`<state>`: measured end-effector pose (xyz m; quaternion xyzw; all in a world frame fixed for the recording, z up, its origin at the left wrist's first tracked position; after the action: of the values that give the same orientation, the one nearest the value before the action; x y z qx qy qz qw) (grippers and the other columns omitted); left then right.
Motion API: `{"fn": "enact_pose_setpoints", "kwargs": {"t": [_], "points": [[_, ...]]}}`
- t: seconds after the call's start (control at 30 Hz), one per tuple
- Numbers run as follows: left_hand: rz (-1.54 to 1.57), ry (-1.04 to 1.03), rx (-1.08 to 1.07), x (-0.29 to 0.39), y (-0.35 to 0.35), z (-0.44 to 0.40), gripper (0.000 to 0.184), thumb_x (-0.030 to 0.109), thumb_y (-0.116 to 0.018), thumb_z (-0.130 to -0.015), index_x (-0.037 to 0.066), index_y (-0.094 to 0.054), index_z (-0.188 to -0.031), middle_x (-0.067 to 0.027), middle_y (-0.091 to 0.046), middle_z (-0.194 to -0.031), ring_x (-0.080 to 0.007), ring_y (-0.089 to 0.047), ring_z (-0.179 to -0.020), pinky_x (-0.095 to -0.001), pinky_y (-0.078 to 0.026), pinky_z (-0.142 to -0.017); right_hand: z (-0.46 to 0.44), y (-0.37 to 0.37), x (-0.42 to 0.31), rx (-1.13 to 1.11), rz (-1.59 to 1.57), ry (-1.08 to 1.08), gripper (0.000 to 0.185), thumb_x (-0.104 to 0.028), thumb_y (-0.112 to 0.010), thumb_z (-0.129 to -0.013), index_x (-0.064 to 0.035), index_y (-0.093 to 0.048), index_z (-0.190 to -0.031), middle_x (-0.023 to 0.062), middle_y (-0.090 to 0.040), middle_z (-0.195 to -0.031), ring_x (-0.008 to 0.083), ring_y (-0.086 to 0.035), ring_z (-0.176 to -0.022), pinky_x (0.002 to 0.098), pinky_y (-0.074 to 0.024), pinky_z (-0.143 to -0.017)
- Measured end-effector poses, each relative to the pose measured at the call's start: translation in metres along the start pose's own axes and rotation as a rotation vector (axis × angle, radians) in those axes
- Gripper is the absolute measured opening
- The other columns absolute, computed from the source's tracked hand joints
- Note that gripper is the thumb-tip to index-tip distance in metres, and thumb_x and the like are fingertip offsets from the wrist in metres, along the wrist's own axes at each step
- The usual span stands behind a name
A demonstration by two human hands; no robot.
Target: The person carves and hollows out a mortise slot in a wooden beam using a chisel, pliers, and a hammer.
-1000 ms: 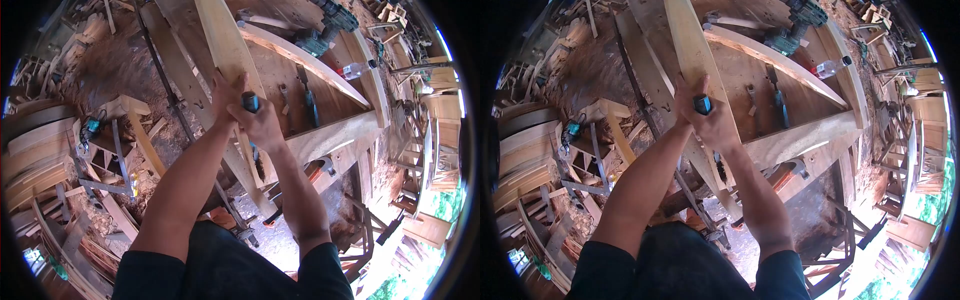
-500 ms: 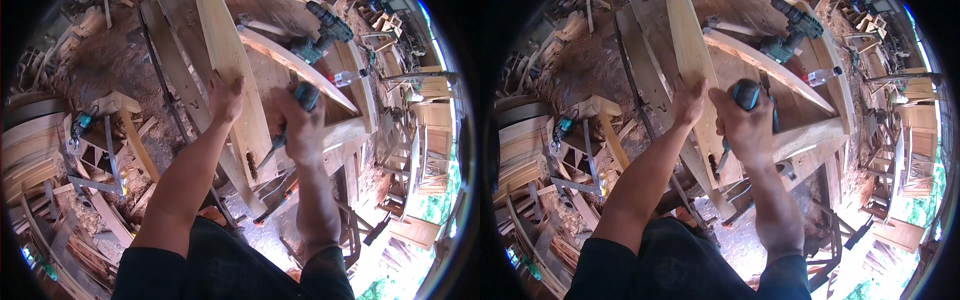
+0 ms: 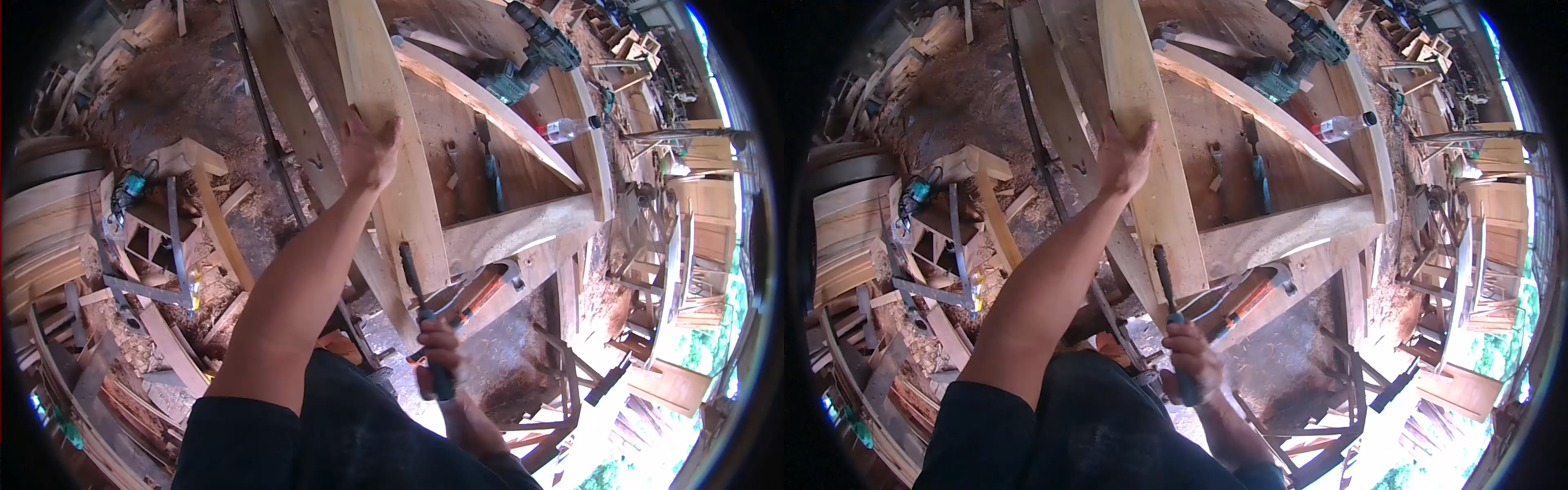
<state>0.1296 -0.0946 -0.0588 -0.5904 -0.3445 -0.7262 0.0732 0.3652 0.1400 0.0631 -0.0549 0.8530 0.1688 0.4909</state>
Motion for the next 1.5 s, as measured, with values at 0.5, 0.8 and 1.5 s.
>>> {"fn": "enact_pose_setpoints", "kwargs": {"t": [0.5,0.8,1.5], "points": [[-0.123,-0.022,0.041,-0.005,-0.003,-0.006,0.088,0.053,-0.069,-0.087,-0.007,-0.036,-0.143,-0.0309,-0.054,-0.133,-0.0455,-0.055,-0.124,-0.0500,-0.047,-0.105,-0.143,-0.025,0.079,0.155,0.051,-0.575,0.019,-0.012,-0.075,-0.080,-0.0049,-0.059,-0.072,0.0043,-0.062,-0.064,0.0107,-0.053,-0.057,0.0293,-0.0448,-0.053],[-0.088,-0.020,-0.040,-0.012,-0.005,-0.005,0.091,0.059,-0.075,-0.081,-0.006,-0.041,-0.134,-0.0310,-0.054,-0.133,-0.0458,-0.054,-0.125,-0.0492,-0.047,-0.105,-0.153,-0.044,0.068,0.026,0.036,-0.554,0.024,-0.017,-0.072,-0.086,-0.0044,-0.059,-0.071,0.0004,-0.058,-0.060,0.0073,-0.053,-0.054,0.0289,-0.0414,-0.047],[-0.555,-1.105,-0.648,0.043,0.016,0.224,0.080,0.053,-0.059,-0.093,0.000,-0.039,-0.150,-0.0236,-0.035,-0.157,-0.0404,-0.032,-0.146,-0.0646,-0.024,-0.116,0.058,0.123,-0.049,0.408,0.265,-0.900,0.020,-0.018,-0.077,-0.086,-0.0030,-0.063,-0.085,0.0030,-0.064,-0.069,0.0101,-0.057,-0.059,0.0304,-0.0468,-0.056]]}}
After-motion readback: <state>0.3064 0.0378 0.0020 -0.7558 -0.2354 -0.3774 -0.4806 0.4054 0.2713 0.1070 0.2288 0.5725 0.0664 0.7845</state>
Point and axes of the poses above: each hand's wrist, its own z-axis away from the middle knuckle, its own y-axis out of the back of the hand, x = y × z, the point moved 6 cm from there along -z, towards the middle knuckle
